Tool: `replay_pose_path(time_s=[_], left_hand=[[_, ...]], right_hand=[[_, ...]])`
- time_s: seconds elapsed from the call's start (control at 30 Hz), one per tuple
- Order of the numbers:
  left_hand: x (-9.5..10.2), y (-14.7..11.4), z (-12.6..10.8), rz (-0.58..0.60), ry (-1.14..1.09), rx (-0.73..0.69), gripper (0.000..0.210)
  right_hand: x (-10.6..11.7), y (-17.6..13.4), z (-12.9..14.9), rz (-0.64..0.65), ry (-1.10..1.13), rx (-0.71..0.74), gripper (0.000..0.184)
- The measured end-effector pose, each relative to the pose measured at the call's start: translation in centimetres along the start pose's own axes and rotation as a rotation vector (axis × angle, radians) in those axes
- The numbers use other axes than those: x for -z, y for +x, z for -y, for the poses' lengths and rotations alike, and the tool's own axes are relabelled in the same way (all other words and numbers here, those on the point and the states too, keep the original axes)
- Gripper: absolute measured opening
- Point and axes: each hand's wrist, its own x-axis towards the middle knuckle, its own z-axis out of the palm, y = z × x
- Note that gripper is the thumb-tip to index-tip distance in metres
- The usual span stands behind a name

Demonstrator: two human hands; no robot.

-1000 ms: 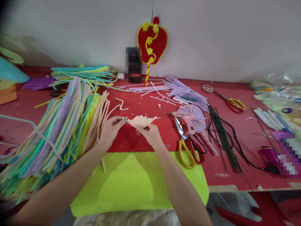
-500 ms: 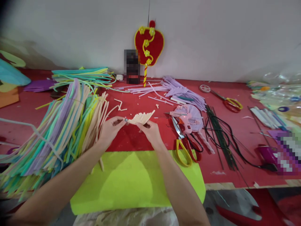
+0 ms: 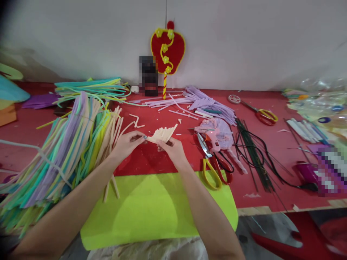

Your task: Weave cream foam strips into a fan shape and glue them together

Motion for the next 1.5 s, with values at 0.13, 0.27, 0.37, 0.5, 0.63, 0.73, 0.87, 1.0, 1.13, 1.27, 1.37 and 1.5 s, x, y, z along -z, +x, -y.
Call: replay_pose_path(time_s=[0.13, 0.27, 0.37, 0.5, 0.63, 0.73, 0.87, 1.0, 1.13, 1.27, 1.37, 1.5], left_hand=[[0.5, -0.1, 0.6, 0.091, 0.032, -0.007, 0.017], [0.6, -0.2, 1.3, 0.135, 0.007, 0.005, 0.016], [0.4, -0.2, 1.6, 0.090, -0.063, 0.008, 0.017], [0.2, -0.1, 1.5, 0.045, -0.097, 0.019, 0.018], [0.2, -0.2, 1.4, 0.037, -0.114, 0.023, 0.019], [0.2, -0.2, 1.4, 0.044, -0.132, 0.025, 0.020], [0.3, -0.3, 1.4, 0.041, -0.148, 0.053, 0.022], [0.2, -0.2, 1.4, 0.025, -0.154, 0.037, 0.023], [0.2, 0.0, 1.6, -0.006, -0.138, -0.010, 0.027], [0.3, -0.1, 1.6, -0.022, 0.037, -0.118, 0.028], [0.5, -0.4, 1.3, -0.022, 0.342, -0.311, 0.024], [0.6, -0.8, 1.2, -0.048, 0.600, -0.502, 0.019]], right_hand=[[-0.3, 0.0, 0.2, -0.006, -0.022, -0.021, 0.035], [-0.3, -0.1, 0.4, -0.002, -0.041, -0.020, 0.030], [-0.3, -0.2, 0.4, 0.004, -0.037, -0.024, 0.029], [-0.4, -0.2, 0.6, 0.020, 0.019, -0.028, 0.028], [-0.4, -0.2, 0.7, 0.025, 0.117, -0.050, 0.032], [-0.3, -0.2, 0.7, 0.019, 0.141, -0.051, 0.034], [-0.2, -0.3, 0.5, 0.037, 0.149, -0.040, 0.035], [-0.1, -0.3, 0.4, 0.049, 0.149, -0.033, 0.034], [-0.1, -0.3, 0.3, 0.055, 0.141, -0.033, 0.030], [-0.2, -0.3, 0.4, 0.037, 0.163, -0.047, 0.028], [-0.2, -0.2, 0.6, 0.025, 0.186, -0.053, 0.029], [-0.1, -0.2, 0.8, 0.014, 0.178, -0.058, 0.029]])
